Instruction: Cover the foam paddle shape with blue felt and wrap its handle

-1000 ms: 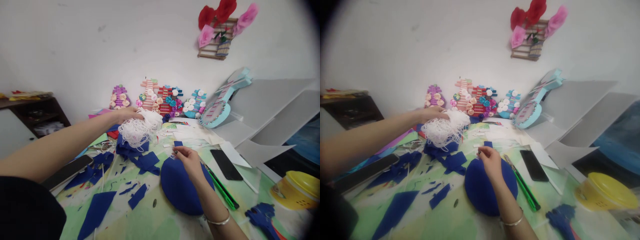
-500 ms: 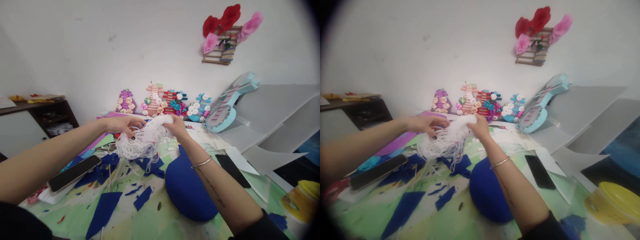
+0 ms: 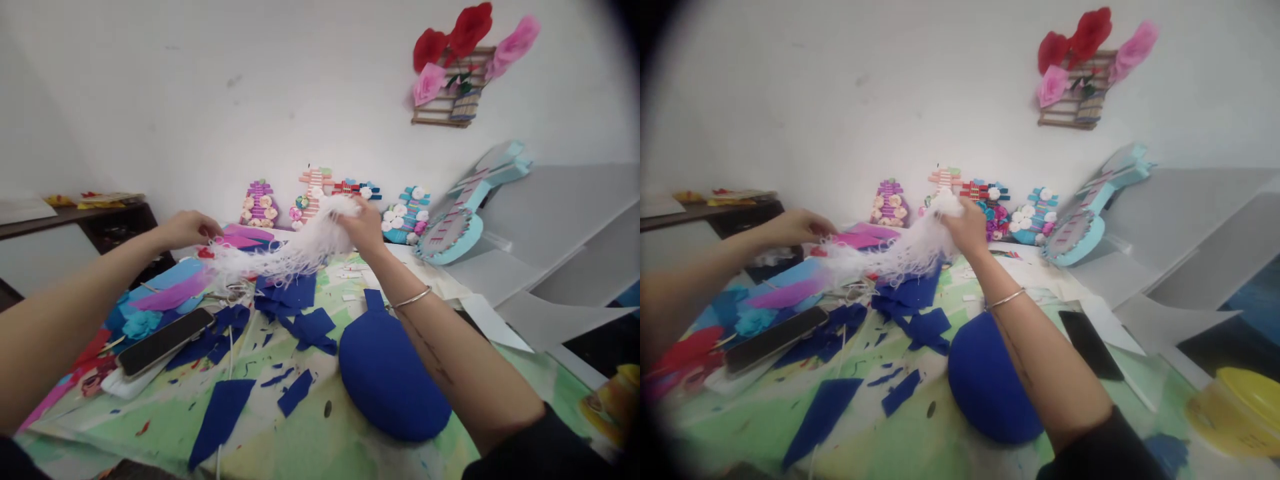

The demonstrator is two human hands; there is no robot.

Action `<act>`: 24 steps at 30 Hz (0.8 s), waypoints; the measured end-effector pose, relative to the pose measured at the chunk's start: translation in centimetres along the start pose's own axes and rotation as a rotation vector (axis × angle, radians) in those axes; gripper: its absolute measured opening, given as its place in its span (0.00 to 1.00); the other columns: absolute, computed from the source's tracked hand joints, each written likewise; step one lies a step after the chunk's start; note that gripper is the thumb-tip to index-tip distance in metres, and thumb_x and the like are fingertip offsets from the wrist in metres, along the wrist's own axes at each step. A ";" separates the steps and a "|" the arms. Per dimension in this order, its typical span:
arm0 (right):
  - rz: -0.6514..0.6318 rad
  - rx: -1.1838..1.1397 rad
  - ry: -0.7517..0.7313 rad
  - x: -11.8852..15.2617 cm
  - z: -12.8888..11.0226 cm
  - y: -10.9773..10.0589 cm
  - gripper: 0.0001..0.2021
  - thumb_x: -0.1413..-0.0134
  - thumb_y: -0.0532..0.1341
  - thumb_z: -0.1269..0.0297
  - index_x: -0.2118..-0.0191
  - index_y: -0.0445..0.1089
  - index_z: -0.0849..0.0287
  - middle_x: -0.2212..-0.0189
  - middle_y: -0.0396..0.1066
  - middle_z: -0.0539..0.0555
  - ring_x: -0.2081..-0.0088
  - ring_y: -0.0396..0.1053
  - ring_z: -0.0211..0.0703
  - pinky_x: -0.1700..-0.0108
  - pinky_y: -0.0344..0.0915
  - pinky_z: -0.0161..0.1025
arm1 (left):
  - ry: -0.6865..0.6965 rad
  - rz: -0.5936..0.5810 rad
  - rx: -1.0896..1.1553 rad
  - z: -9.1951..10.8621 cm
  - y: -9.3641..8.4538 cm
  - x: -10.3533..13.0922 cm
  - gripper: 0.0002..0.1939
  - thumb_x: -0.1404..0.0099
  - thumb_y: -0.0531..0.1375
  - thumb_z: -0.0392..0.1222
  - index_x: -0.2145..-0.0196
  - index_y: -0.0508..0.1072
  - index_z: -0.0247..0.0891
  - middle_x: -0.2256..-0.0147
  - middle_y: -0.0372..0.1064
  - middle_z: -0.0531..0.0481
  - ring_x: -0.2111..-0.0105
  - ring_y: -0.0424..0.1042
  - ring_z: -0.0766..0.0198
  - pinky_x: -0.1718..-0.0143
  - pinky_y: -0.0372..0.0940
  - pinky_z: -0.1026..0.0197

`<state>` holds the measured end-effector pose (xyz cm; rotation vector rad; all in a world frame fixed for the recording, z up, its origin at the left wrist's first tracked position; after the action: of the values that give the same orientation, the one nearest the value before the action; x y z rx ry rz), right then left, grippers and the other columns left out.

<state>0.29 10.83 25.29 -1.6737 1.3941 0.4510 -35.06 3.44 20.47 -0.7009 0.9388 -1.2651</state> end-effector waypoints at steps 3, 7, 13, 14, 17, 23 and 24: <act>-0.032 0.070 -0.060 0.4 -0.7 0.5 0.07 0.55 0.60 0.66 0.66 0.69 0.60 0.68 0.73 0.55 0.65 0.69 0.46 0.62 0.63 0.40 | -0.032 0.066 -0.075 -1.2 -0.9 -0.9 0.09 0.55 0.63 0.44 0.75 0.77 0.39 0.82 0.69 0.57 0.61 0.71 0.55 0.54 0.59 0.58; 0.010 0.078 -0.043 0.2 -0.3 0.0 0.06 0.52 0.57 0.69 0.66 0.68 0.59 0.69 0.73 0.53 0.64 0.69 0.45 0.60 0.63 0.41 | -0.033 0.145 -0.031 0.8 -0.4 -1.7 0.16 0.55 0.63 0.42 0.66 0.76 0.37 0.76 0.73 0.57 0.52 0.69 0.47 0.47 0.56 0.49; 0.070 -0.007 -0.053 -1.1 -1.3 -1.0 0.07 0.52 0.57 0.72 0.65 0.67 0.57 0.65 0.71 0.53 0.60 0.68 0.45 0.54 0.63 0.43 | 0.153 -0.138 0.621 14.8 9.6 -0.4 0.45 0.50 0.66 0.46 0.37 0.53 0.47 0.37 0.55 0.40 0.41 0.60 0.45 0.48 0.63 0.47; 0.055 -0.046 -0.071 -1.3 -1.9 -0.8 0.07 0.53 0.58 0.72 0.65 0.66 0.57 0.65 0.71 0.52 0.59 0.67 0.45 0.54 0.63 0.43 | 0.191 -0.124 0.689 17.2 10.8 -0.4 0.47 0.53 0.68 0.46 0.37 0.54 0.46 0.39 0.58 0.39 0.42 0.61 0.43 0.48 0.63 0.46; -0.052 -0.217 -0.074 -1.9 -3.4 -0.3 0.07 0.58 0.59 0.74 0.69 0.64 0.57 0.70 0.68 0.50 0.61 0.67 0.45 0.55 0.63 0.44 | 0.328 -0.020 0.857 23.2 12.1 -1.2 0.37 0.53 0.68 0.46 0.45 0.65 0.42 0.47 0.68 0.42 0.47 0.66 0.45 0.48 0.63 0.46; -0.109 -0.876 0.003 -1.9 -1.9 -5.0 0.17 0.58 0.60 0.69 0.57 0.64 0.53 0.56 0.71 0.52 0.53 0.68 0.44 0.53 0.65 0.43 | 0.395 0.285 0.970 28.2 4.5 -5.6 0.16 0.50 0.64 0.44 0.63 0.72 0.38 0.63 0.75 0.48 0.59 0.71 0.54 0.57 0.68 0.51; -0.037 -0.951 0.039 -1.4 -0.5 -6.1 0.18 0.57 0.60 0.68 0.56 0.63 0.52 0.51 0.69 0.52 0.51 0.67 0.42 0.51 0.64 0.43 | 0.360 0.299 0.962 28.7 2.9 -6.3 0.12 0.50 0.64 0.42 0.66 0.71 0.37 0.67 0.74 0.49 0.60 0.71 0.55 0.58 0.68 0.52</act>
<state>5.30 11.14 29.03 -2.4438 1.2359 1.1921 -8.61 8.51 32.61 0.4162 0.5678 -1.3958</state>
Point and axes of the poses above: each hand's wrist, its own x-axis away from the middle knuckle, its own y-axis out of the palm, z = x × y, the point moved 10 cm from there along -x, towards the middle knuckle
